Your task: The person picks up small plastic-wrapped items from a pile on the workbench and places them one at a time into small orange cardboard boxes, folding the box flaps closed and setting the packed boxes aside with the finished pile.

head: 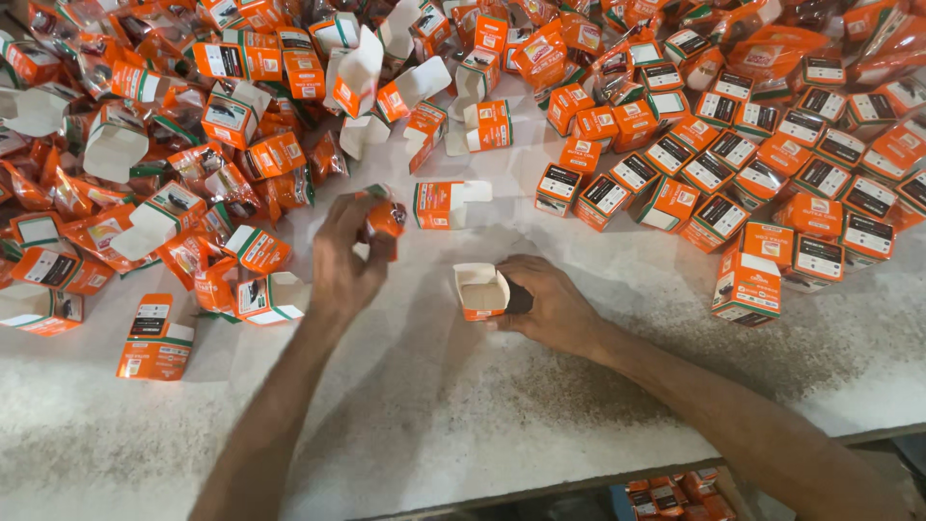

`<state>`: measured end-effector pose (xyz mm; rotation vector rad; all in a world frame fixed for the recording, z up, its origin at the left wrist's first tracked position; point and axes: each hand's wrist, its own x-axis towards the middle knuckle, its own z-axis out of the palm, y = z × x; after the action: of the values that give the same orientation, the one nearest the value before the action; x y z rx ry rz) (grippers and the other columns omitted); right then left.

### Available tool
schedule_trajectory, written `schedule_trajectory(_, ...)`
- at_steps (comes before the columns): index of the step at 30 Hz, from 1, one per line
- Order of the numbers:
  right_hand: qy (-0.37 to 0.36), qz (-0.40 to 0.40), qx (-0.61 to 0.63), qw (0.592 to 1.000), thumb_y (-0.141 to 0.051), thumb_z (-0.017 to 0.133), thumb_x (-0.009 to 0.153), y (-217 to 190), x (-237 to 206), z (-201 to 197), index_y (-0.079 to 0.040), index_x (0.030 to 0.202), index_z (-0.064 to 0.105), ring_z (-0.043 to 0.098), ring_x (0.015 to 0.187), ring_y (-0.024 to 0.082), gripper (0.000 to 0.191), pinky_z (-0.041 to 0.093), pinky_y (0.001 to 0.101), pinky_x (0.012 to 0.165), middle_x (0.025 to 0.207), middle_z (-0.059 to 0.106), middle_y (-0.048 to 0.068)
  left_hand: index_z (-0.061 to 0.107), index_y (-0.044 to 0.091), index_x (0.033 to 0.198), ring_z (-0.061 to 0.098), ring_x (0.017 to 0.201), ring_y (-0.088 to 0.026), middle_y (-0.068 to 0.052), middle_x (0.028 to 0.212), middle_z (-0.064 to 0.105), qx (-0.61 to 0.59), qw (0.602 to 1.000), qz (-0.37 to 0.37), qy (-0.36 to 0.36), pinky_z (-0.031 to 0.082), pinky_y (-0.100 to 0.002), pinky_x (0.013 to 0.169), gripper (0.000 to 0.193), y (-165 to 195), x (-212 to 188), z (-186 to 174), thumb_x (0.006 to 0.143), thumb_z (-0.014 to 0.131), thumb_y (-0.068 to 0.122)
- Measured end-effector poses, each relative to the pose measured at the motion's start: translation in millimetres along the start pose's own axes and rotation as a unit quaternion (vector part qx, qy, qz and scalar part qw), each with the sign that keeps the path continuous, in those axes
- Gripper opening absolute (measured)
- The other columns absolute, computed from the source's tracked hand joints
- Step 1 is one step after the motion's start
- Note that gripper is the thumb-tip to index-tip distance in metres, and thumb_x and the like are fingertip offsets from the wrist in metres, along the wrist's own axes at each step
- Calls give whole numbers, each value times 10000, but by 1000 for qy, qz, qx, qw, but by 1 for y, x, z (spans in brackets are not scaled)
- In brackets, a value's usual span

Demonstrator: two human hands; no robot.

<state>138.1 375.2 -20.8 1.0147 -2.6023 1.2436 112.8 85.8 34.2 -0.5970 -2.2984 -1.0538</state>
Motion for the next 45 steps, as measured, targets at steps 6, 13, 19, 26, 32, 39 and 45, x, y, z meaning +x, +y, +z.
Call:
schedule_trajectory(6, 23, -11, 6, 1000, -242, 920, 638, -6, 6, 12, -26, 1163, 665, 647, 1157, 356, 623, 503, 447, 1004, 1175, 695, 157, 530, 17, 1136, 626, 1248, -443, -292, 1317, 570, -41, 965, 260, 16, 597, -484, 989, 386, 55, -53, 31, 829, 751, -58)
schedule_trajectory(13, 14, 11, -22, 1000, -187, 892, 661, -17, 6, 4, -26, 1158, 637, 632, 1137, 387, 581, 502, 462, 982, 1152, 692, 166, 599, 10, 1325, 390, 1480, -474, -165, 1241, 608, 102, 968, 219, -64, 231, -743, 1210, 550, 38, -61, 44, 799, 742, 81)
schedule_trajectory(19, 14, -64, -4, 998, -238, 915, 740, -19, 2, 3, -24, 1176, 629, 629, 1155, 395, 563, 450, 495, 1080, 1151, 698, 161, 680, 94, 1132, 183, 1477, -561, -246, 1387, 443, 112, 984, 124, -56, 121, -801, 1152, 293, 60, -67, 56, 893, 725, 258)
schedule_trajectory(26, 22, -53, -3, 998, -215, 900, 684, -29, -1, 4, -14, 1225, 642, 625, 1144, 387, 632, 483, 483, 993, 1153, 694, 170, 733, 31, 1071, 230, 1448, -611, -315, 1565, 274, 79, 997, -3, -15, 279, -660, 1151, 205, 76, -67, 70, 975, 629, 180)
schedule_trajectory(32, 26, -39, -40, 998, -225, 902, 711, -24, -2, 8, -14, 1256, 594, 613, 1183, 389, 661, 486, 490, 996, 1189, 687, 182, 469, -91, 1316, 592, 784, -195, -239, 1409, 446, -131, 968, -204, 61, 561, -324, 665, 627, 67, -61, 73, 825, 787, 134)
schedule_trajectory(39, 27, 45, 34, 998, -188, 823, 787, -26, -11, 13, -31, 1347, 492, 653, 1187, 357, 670, 543, 442, 950, 1254, 690, 149, 645, -50, 1038, 668, 718, -91, -44, 820, 678, -257, 911, -320, -48, 573, -298, 610, 188, 55, -53, 82, 894, 657, 70)
schedule_trajectory(45, 45, -107, -121, 986, -163, 791, 835, -35, -10, 8, -25, 1345, 568, 622, 1216, 389, 574, 521, 455, 985, 1242, 673, 190, 625, 22, 1097, 704, 774, -94, -3, 947, 705, -426, 823, -355, -127, 594, -259, 687, 229, 52, -51, 53, 883, 567, 77)
